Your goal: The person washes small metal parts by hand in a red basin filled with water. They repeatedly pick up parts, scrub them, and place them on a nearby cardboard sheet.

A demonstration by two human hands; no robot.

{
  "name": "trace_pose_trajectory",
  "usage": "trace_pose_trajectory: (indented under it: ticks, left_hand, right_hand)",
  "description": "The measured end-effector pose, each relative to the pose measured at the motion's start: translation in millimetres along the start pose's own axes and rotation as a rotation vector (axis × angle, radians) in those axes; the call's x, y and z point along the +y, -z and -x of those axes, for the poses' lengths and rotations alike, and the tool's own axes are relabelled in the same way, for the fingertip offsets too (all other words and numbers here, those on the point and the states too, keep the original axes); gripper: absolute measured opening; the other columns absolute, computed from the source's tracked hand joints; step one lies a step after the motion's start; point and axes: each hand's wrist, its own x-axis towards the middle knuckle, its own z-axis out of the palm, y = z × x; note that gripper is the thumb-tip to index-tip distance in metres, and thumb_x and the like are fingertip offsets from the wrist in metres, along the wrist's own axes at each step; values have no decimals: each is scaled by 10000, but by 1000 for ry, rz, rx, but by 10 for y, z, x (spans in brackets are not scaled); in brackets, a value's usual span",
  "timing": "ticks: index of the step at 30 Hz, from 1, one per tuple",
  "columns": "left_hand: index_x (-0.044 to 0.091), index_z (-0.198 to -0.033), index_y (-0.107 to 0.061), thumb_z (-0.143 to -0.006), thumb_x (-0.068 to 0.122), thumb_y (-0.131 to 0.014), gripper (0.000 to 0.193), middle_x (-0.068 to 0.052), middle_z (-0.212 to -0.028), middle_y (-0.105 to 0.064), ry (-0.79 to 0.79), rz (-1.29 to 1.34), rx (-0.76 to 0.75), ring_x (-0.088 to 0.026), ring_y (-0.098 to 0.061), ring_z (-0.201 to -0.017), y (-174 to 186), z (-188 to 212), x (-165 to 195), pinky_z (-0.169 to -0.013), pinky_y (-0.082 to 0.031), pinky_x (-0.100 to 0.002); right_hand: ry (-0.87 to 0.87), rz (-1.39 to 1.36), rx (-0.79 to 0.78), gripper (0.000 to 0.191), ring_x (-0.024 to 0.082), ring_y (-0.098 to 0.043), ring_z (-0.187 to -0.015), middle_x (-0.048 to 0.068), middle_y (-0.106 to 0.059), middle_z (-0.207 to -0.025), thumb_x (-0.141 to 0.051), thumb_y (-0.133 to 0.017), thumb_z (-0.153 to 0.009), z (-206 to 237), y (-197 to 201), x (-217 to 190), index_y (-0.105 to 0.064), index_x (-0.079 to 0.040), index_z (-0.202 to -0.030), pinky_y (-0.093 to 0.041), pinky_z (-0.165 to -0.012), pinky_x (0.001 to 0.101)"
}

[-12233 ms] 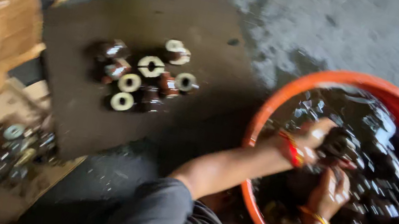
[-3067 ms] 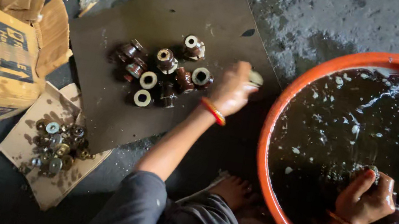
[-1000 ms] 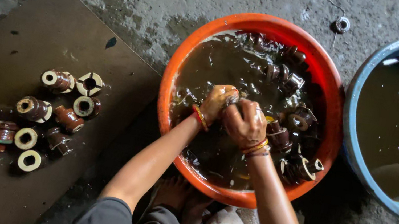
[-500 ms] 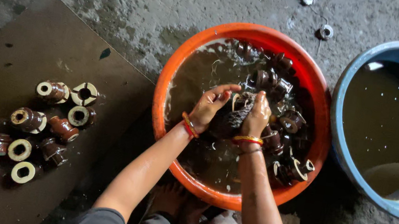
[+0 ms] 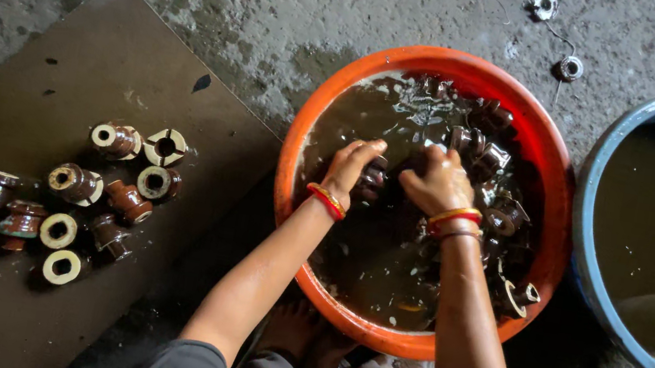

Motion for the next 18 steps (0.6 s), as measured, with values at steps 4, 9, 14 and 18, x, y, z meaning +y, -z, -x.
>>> trace_pose_trajectory:
  ticks: [4,9,14,18]
  left_hand:
    - [34,-945,-683,-891,334,-816,333,-90,-869,-701,-322,-140,80,-163,-639,-728,-8,-158,-215,-627,-516,-323]
    - [-3,-945,-591,-760,383,-838,494,-178,-863,-705,-595,-772,441,-320,-676,-774,48,-218,-312,-716,-530,-430]
    - [-4,-931,-634,-799,393,-800,450,-187,-855,-710,-550,-717,472,-340,-693,-808,78,-272,-262,-768,-548,-448]
    - [-13,-1008,-723,-852,416,-743,457,-145,-913,-734,-403,-579,383,-264,-695,-870,3,-327,-253,-789,-544,-405]
  right_hand:
    - [11,205,26,819,472,-436,-1373,250,-388,-1564,-277,-649,-853,25,-487,-76,-407,-148,-1625,-417,-1133,551]
    - [349,461,318,733,497,-361,-1409,251,-386,-1523,-210,-666,-805,109,-897,-77,-418,-53,-1476,-348,-1076,620]
    - [229,-94,84,705,461,-484,-1299,261,-505,-1402,-75,-673,-738,141,-631,16,-487,33,-1410,-414,-1090,490]
    - [221,-821,274,391,388,-607,-1248,143,-666,-1282,-52,-621,-890,416,-333,-89,-663,-60,-1279,-469,-1112,442]
